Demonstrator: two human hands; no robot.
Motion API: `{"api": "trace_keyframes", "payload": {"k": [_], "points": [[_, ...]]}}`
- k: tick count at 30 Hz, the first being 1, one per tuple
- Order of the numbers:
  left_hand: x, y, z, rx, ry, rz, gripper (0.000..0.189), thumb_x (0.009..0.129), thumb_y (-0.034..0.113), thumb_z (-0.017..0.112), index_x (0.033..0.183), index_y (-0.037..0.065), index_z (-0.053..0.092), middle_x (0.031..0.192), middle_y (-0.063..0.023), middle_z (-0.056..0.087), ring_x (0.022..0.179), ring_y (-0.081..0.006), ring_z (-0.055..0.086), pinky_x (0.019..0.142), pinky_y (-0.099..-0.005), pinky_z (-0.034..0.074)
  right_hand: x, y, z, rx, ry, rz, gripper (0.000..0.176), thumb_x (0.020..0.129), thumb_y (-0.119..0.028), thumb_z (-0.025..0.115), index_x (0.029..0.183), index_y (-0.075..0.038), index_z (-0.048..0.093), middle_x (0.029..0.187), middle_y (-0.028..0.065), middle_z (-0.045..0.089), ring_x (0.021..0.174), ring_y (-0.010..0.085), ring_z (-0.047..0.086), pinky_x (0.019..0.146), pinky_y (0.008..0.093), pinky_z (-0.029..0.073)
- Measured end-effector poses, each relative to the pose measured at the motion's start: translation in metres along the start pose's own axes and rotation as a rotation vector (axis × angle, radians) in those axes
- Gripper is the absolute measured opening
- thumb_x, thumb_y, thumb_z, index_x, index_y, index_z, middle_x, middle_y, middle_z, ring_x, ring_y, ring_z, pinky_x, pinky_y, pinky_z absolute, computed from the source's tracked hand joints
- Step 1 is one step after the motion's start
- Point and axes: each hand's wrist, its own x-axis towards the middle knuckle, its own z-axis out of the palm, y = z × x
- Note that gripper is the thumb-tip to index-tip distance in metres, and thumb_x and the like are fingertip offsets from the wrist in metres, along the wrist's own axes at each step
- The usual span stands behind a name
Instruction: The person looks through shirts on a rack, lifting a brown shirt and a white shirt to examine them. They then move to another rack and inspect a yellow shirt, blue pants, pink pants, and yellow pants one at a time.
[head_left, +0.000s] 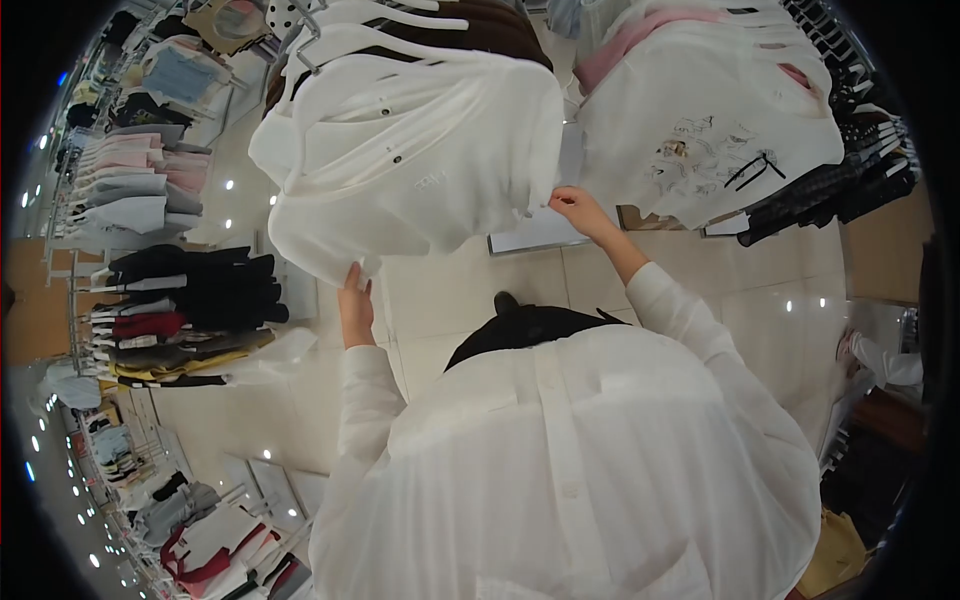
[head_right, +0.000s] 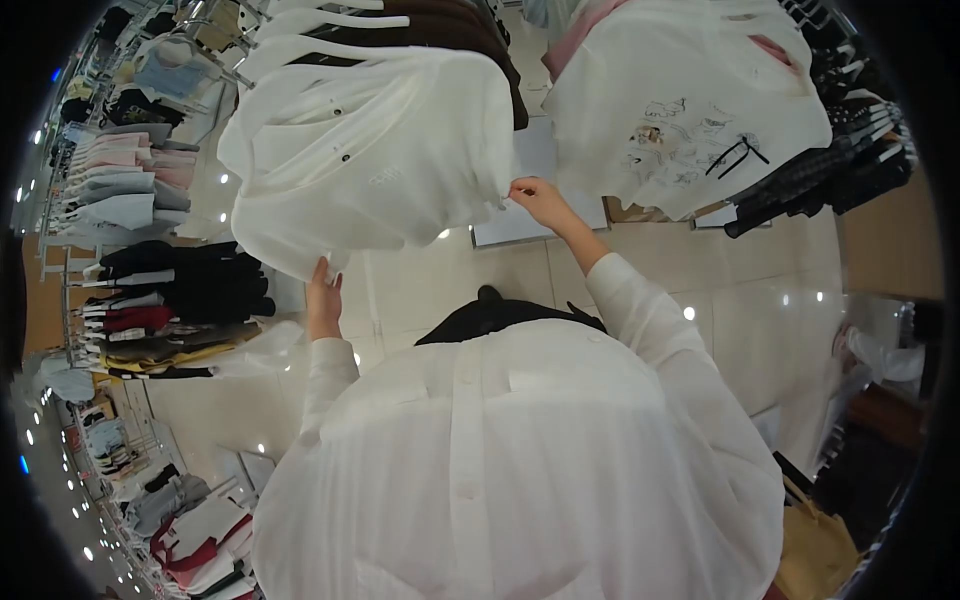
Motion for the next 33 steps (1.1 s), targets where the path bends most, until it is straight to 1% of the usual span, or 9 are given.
{"api": "trace_keyframes", "payload": {"k": [7,9,11,17,20,23,28,32,33], "points": [[-0.042,0.014,-0.020,-0.400,-0.063,0.006,0.044,0.088,0.041,0.038,0.120,0.011,0.041,0.125,-0.0065,0.040,0.120,-0.0261,0.032,0.100,-0.0428,0.023,-0.026,0.013,-0.022,0.251,0.056,0.023,0.033,0.079,-0.019,0.059,0.108,-0.005,0.054,0.100,0.0071,0.056,0.090,0.0154,0.050,0.080,0.0282,0.040],[-0.057,0.011,-0.001,-0.419,-0.046,-0.053,0.047,0.088,0.043,0.037,0.121,0.010,0.038,0.126,-0.0072,0.038,0.119,-0.0254,0.033,0.100,-0.0426,0.023,0.007,0.019,-0.017,0.064,-0.011,0.192,0.049,0.079,-0.024,0.060,0.119,-0.003,0.043,0.115,0.0093,0.048,0.105,0.0157,0.046,0.088,0.0255,0.035],[-0.061,0.006,0.010,-0.325,-0.061,-0.043,0.054,0.088,0.048,0.035,0.124,0.009,0.033,0.130,-0.0073,0.032,0.117,-0.0250,0.032,0.101,-0.0426,0.022,0.044,0.021,0.001,-0.039,0.030,0.013,0.056,0.077,-0.025,0.062,0.123,-0.002,0.040,0.122,0.0118,0.044,0.111,0.0187,0.044,0.089,0.0269,0.035],[-0.073,0.025,-0.007,-0.241,-0.052,0.151,0.052,0.090,0.043,0.035,0.127,0.006,0.031,0.129,-0.0077,0.035,0.122,-0.0223,0.028,0.102,-0.0434,0.019,0.075,0.001,0.041,0.127,-0.261,0.249,0.046,0.081,-0.024,0.056,0.119,-0.001,0.044,0.116,0.0100,0.049,0.108,0.0186,0.043,0.092,0.0284,0.032],[-0.088,0.031,-0.030,-0.196,-0.057,0.171,0.052,0.090,0.042,0.034,0.127,0.006,0.031,0.130,-0.0078,0.036,0.123,-0.0215,0.027,0.103,-0.0412,0.017,0.045,0.028,0.065,0.277,-0.058,0.240,0.041,0.085,-0.026,0.050,0.118,-0.001,0.046,0.113,0.0078,0.051,0.105,0.0167,0.044,0.091,0.0267,0.032],[-0.100,0.033,-0.058,-0.094,-0.109,0.212,0.054,0.090,0.042,0.034,0.130,0.006,0.029,0.134,-0.0078,0.033,0.125,-0.0217,0.025,0.104,-0.0401,0.015,0.003,0.026,0.062,0.329,0.060,0.052,0.038,0.086,-0.030,0.046,0.112,-0.001,0.050,0.092,0.0036,0.053,0.085,0.0135,0.046,0.075,0.0275,0.040],[-0.114,0.073,-0.098,-0.094,-0.248,0.218,0.057,0.090,0.040,0.036,0.130,0.001,0.027,0.134,-0.0107,0.033,0.124,-0.0228,0.029,0.103,-0.0375,0.021,-0.083,-0.031,0.059,0.208,-0.196,0.061,0.052,0.080,-0.033,0.057,0.119,0.000,0.044,0.105,0.0083,0.054,0.100,0.0174,0.049,0.084,0.0292,0.039],[-0.057,0.016,-0.112,-0.343,-0.245,-0.027,0.056,0.089,0.043,0.035,0.129,0.004,0.030,0.134,-0.0094,0.033,0.122,-0.0232,0.031,0.104,-0.0367,0.020,-0.092,0.059,0.106,0.001,-0.462,0.212,0.057,0.076,-0.033,0.062,0.119,0.001,0.044,0.110,0.0117,0.054,0.105,0.0205,0.049,0.088,0.0296,0.038],[-0.063,-0.007,-0.089,-0.161,-0.152,-0.135,0.056,0.089,0.042,0.037,0.129,0.003,0.030,0.133,-0.0077,0.033,0.122,-0.0239,0.032,0.103,-0.0379,0.022,-0.091,0.102,0.126,-0.120,-0.463,0.214,0.057,0.077,-0.033,0.061,0.119,0.001,0.043,0.111,0.0119,0.054,0.104,0.0217,0.050,0.087,0.0298,0.039]]}}
